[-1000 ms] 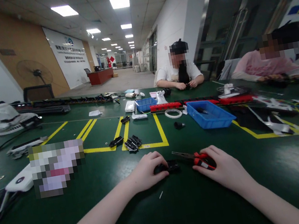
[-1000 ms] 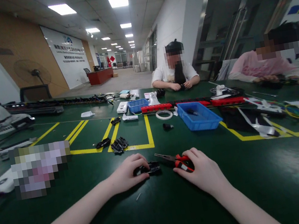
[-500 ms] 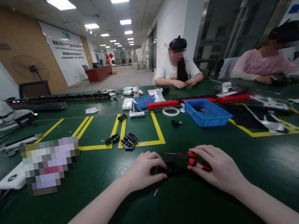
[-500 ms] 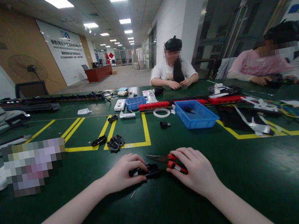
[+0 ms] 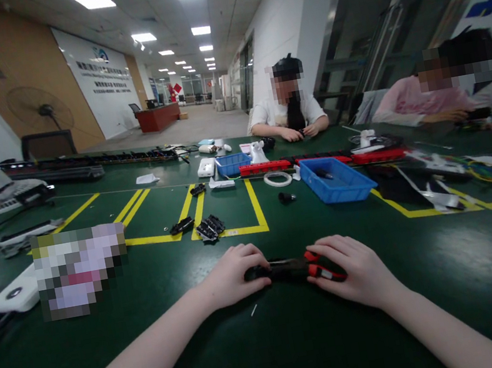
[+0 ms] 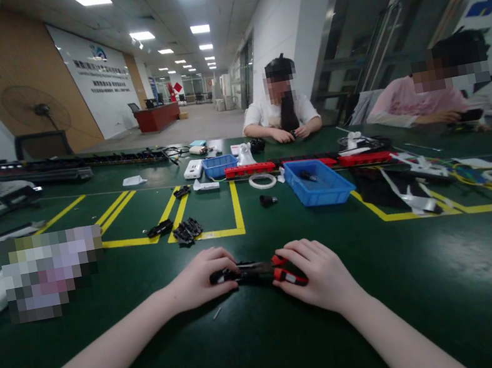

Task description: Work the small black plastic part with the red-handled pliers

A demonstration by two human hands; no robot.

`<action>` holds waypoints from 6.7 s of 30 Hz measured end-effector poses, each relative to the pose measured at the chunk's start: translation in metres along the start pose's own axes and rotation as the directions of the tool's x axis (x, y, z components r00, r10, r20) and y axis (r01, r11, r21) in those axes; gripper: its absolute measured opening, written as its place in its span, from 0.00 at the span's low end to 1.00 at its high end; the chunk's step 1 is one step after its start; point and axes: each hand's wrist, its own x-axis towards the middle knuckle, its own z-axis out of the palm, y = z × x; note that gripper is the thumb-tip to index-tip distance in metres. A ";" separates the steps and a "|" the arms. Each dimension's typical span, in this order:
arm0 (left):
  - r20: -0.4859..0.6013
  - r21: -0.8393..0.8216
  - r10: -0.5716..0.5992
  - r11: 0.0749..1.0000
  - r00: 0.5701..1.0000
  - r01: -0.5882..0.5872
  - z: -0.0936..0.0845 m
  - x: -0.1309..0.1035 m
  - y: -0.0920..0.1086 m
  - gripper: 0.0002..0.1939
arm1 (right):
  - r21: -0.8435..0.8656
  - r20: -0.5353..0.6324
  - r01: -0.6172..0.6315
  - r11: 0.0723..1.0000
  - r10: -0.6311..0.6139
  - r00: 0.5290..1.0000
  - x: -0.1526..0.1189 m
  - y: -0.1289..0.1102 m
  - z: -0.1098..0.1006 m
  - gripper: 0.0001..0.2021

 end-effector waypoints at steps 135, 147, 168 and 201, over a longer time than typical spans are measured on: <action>0.033 0.045 -0.010 0.999 0.999 0.008 -0.003 -0.001 0.005 0.11 | 0.139 0.246 -0.106 0.985 0.069 0.967 0.004 -0.002 -0.008 0.15; 0.015 0.042 0.010 0.999 1.000 -0.011 -0.002 -0.001 0.003 0.12 | 0.153 0.249 -0.124 0.980 0.083 0.965 0.006 -0.004 -0.006 0.14; 0.031 0.048 -0.010 0.999 0.999 0.009 -0.002 -0.001 0.004 0.12 | 0.126 0.179 -0.087 0.988 0.064 0.982 0.003 -0.003 -0.006 0.16; 0.046 0.073 0.000 0.997 0.999 -0.003 -0.004 -0.001 0.005 0.11 | 0.065 0.112 0.001 0.998 -0.008 0.994 0.001 0.000 -0.006 0.18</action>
